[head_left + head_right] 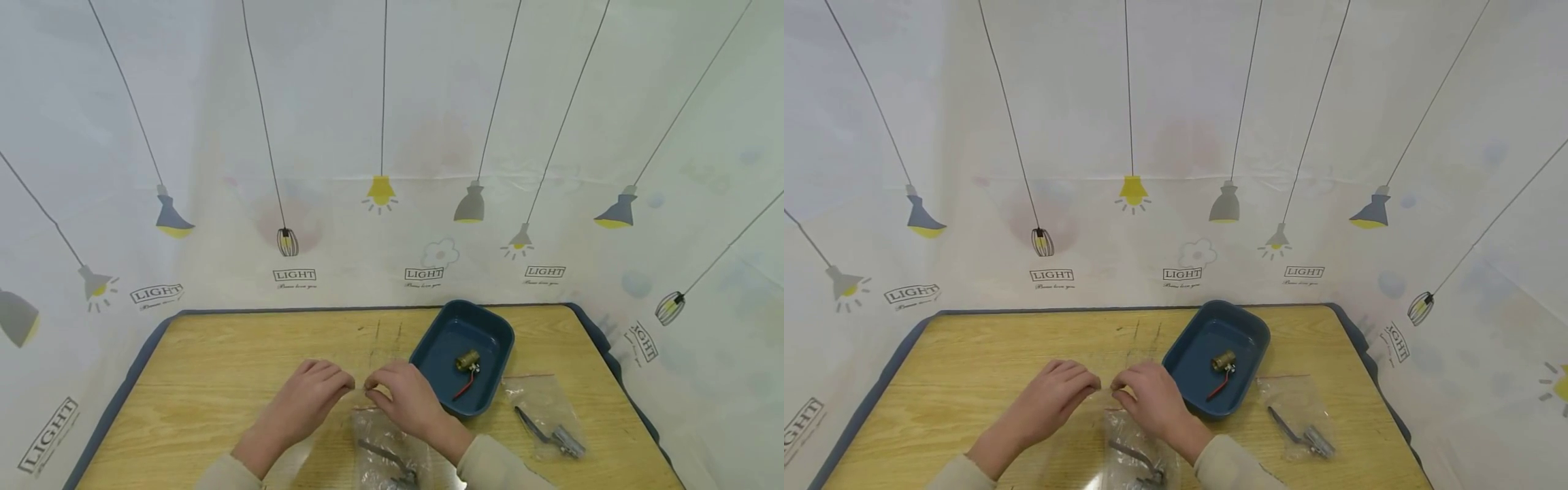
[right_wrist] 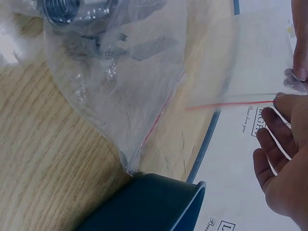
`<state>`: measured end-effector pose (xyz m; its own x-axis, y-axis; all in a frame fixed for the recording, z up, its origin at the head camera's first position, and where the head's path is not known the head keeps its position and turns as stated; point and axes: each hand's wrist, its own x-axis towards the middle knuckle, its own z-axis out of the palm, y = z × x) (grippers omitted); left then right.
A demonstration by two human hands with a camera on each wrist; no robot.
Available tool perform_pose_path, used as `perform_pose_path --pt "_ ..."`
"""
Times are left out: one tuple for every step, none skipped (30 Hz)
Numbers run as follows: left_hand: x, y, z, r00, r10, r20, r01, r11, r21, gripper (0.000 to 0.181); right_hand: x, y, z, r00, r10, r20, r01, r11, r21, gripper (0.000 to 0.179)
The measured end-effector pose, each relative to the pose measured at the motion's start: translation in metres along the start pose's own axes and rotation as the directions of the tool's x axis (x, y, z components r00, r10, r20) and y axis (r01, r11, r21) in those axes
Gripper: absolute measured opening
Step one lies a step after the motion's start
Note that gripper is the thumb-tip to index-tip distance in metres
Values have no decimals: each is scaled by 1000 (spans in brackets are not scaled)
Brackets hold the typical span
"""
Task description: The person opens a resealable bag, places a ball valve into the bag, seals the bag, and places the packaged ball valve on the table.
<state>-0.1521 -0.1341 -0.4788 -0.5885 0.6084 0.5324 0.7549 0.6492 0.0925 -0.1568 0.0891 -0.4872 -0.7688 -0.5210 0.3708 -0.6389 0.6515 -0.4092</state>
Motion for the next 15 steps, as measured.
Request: perform_pose_path --pt "1 1 0 1000 -6 -5 6 1000 2 13 0 0 0 1000 9 8 -9 1000 11 8" --pt "1 1 -1 1000 -15 -7 15 1000 3 13 -1 0 -1 1000 18 16 -19 999 28 8" --pt "2 1 -1 1000 -25 -5 25 1000 2 13 -1 -1 -1 999 28 24 -29 999 46 7" --pt "2 2 -1 999 -36 -1 36 999 -3 14 -1 -1 -2 999 37 32 -39 997 62 7" --pt "2 2 -2 999 -47 4 47 999 -8 15 -2 -1 -2 998 45 40 -48 996 76 6" --pt "3 2 -2 998 -55 8 55 998 -12 16 -2 -1 -3 997 54 49 -58 994 90 6" --pt "3 2 -3 998 -62 13 62 998 -16 16 -2 -2 -3 996 63 57 -69 992 107 6" --pt "3 2 -3 998 -66 16 66 998 -17 15 -3 -2 -3 995 71 68 -79 989 125 6" --pt "3 2 -3 998 -68 15 68 997 -19 15 -3 -3 -4 994 80 81 -91 986 143 6" --pt "3 2 -4 998 -69 12 69 997 -21 13 -3 -3 -4 991 88 96 -103 982 158 7" --pt "3 1 -4 997 -70 9 71 997 -21 10 -3 -4 -4 989 98 112 -117 978 174 8" --pt "3 1 -5 997 -74 7 74 997 -23 6 -4 -5 -4 986 107 126 -130 973 191 8" --pt "3 1 -5 997 -79 5 79 997 -27 4 -4 -6 -5 984 112 139 -140 968 210 9" --pt "2 1 -5 997 -82 3 82 996 -29 2 -5 -7 -5 981 117 151 -151 961 231 11" --pt "2 0 -5 996 -86 1 86 996 -31 2 -5 -7 -5 979 122 161 -161 954 252 12"
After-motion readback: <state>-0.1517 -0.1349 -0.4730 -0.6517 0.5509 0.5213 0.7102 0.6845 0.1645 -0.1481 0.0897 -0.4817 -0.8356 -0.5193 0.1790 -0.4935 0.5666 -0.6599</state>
